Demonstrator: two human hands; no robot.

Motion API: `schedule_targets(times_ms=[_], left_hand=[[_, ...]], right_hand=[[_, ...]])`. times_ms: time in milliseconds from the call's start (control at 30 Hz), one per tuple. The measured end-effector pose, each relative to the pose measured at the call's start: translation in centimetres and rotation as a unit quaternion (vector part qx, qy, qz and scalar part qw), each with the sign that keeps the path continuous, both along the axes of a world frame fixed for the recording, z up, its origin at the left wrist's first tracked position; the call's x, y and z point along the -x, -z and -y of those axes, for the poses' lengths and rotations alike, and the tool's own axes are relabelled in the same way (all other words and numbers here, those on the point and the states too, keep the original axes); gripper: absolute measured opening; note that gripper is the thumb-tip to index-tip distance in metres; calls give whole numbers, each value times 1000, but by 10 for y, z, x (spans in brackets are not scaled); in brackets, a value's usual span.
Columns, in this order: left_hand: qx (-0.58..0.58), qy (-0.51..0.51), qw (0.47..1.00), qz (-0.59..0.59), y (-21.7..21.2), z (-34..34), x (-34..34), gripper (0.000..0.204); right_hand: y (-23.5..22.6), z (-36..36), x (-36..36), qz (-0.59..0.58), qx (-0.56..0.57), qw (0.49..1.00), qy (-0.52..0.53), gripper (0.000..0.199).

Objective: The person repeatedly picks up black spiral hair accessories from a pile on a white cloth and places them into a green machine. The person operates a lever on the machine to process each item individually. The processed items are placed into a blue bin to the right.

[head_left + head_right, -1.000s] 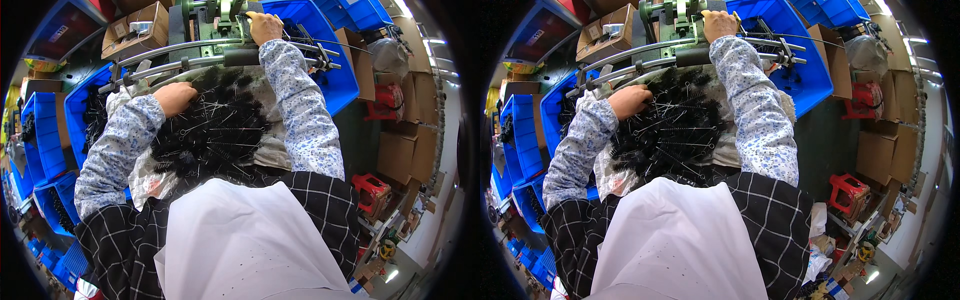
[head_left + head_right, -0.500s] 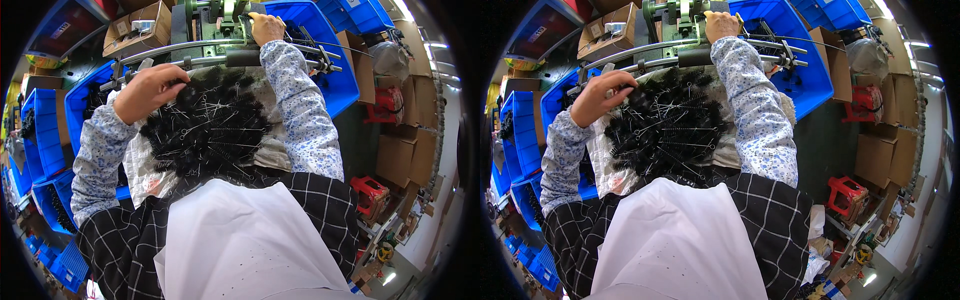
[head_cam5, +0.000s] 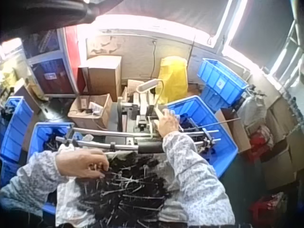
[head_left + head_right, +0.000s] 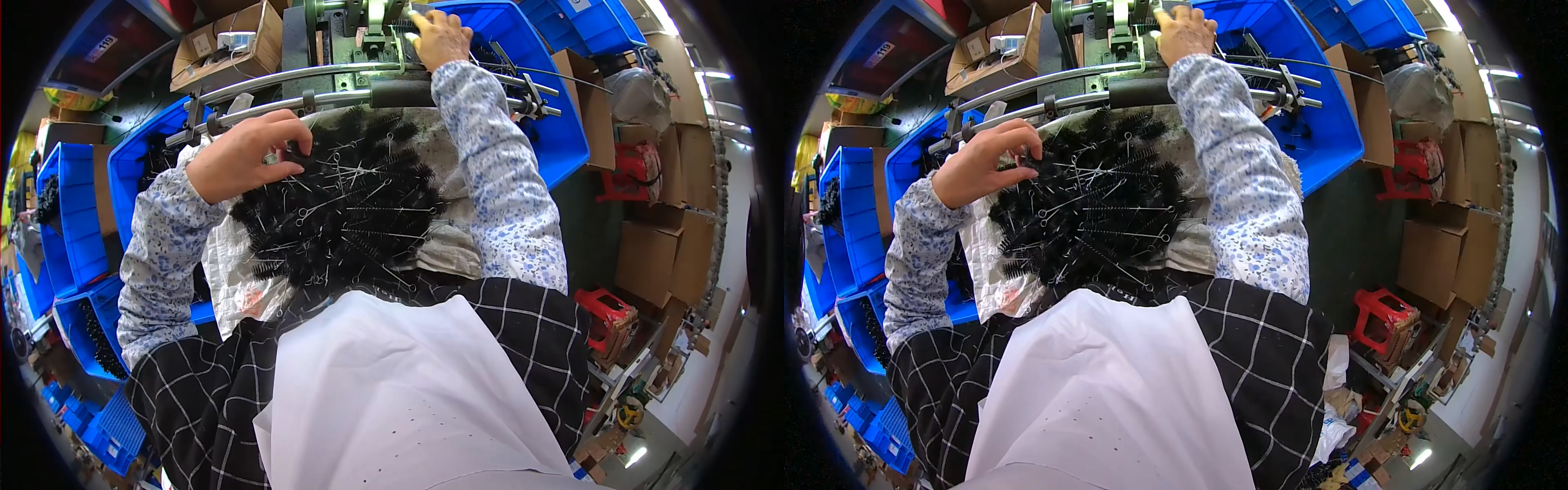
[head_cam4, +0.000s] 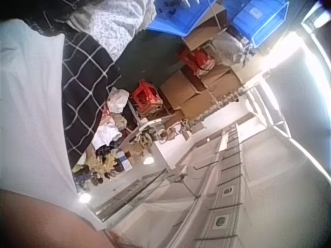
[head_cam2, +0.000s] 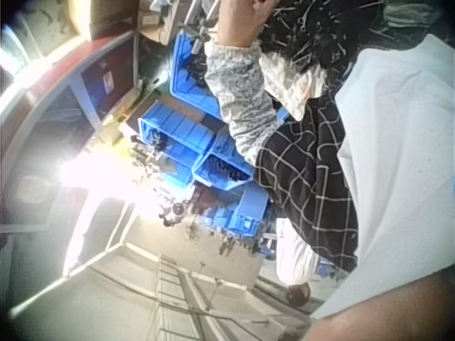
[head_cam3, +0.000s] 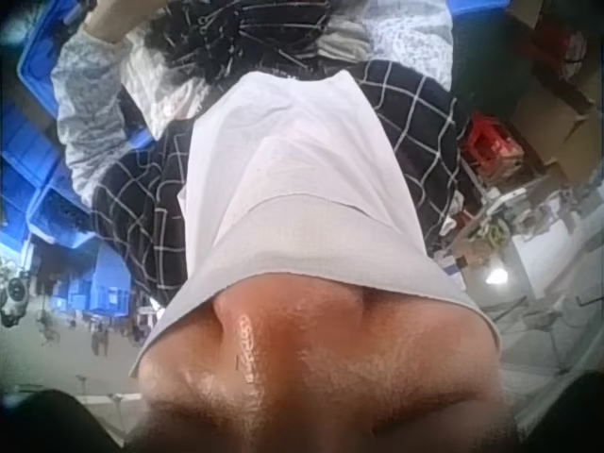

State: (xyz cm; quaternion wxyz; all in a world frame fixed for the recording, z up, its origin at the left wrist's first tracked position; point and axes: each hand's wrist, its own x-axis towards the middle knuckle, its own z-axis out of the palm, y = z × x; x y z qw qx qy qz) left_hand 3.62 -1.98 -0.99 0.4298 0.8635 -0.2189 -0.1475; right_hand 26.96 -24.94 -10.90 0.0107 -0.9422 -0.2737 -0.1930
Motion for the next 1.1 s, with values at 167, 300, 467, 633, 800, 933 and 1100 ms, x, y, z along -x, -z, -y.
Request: schedule_targets(times_ms=[167,300,467,633,800,933,1100], left_hand=[[67,14,998,4,-8,-12,4,15],[67,38,996,33,-12,-12,6,16],[17,11,1000,8,-29,-8,9,20],[51,28,998,26,-36,-4,2,22],[60,15,996,58,-37,-10,4,23],[117,-79,989,43,-17,-23,11,25],[153,-105,983,8,-6,-24,3,23]], right_hand=[[2,26,7,-8,-51,997,60,39],[1,14,12,-67,-88,993,49,32],[2,-15,19,-71,-69,994,46,38],[-5,-41,30,-87,-51,993,58,30],[1,-32,28,-29,-66,997,33,33],[-3,2,16,-74,-61,994,51,24],[-12,27,-10,-100,-22,991,84,31]])
